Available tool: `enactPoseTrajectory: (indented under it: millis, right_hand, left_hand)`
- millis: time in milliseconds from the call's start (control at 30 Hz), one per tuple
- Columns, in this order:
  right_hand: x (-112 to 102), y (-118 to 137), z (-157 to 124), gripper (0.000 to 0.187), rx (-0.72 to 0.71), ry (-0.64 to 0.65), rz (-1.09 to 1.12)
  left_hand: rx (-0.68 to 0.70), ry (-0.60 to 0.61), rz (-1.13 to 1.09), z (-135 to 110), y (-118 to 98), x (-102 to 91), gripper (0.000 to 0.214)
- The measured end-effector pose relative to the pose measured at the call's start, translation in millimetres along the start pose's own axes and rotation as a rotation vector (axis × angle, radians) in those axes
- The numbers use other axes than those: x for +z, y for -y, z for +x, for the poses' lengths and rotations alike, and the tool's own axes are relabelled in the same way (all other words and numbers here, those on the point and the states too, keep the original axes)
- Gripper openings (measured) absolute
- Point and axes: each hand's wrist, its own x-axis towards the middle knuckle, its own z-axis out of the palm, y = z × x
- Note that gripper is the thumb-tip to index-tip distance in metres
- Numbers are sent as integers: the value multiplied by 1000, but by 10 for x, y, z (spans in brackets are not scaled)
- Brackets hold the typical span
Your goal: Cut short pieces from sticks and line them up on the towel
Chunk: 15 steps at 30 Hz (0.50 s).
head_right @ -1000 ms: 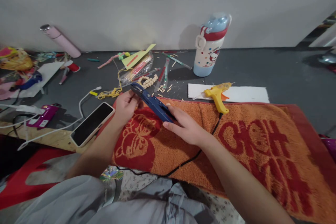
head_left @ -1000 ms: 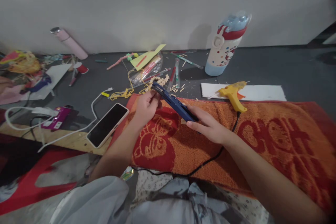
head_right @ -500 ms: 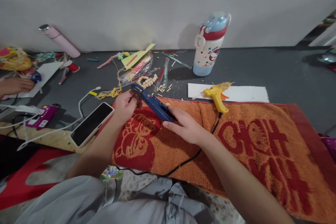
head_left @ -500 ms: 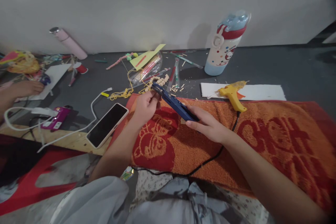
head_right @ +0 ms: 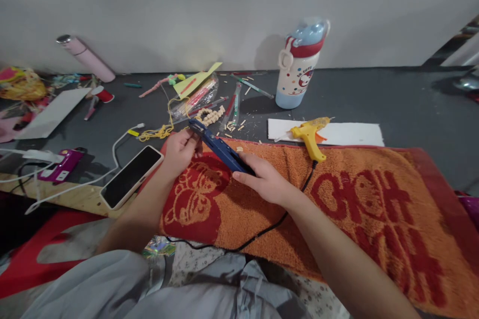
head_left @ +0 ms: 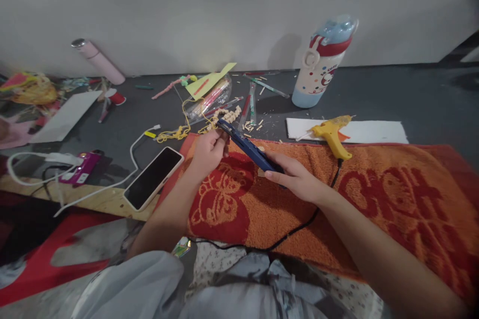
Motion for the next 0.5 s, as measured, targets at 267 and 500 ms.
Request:
enactPoseTrajectory:
  millis: [267, 500]
  right_hand:
    - [70, -48, 20, 53, 46, -92, 143]
    - [126, 30, 26, 62, 152, -129, 365]
  left_hand:
    - [-35, -83, -145, 4, 29, 94, 29]
    - [-207, 54, -582, -101, 15, 377, 46]
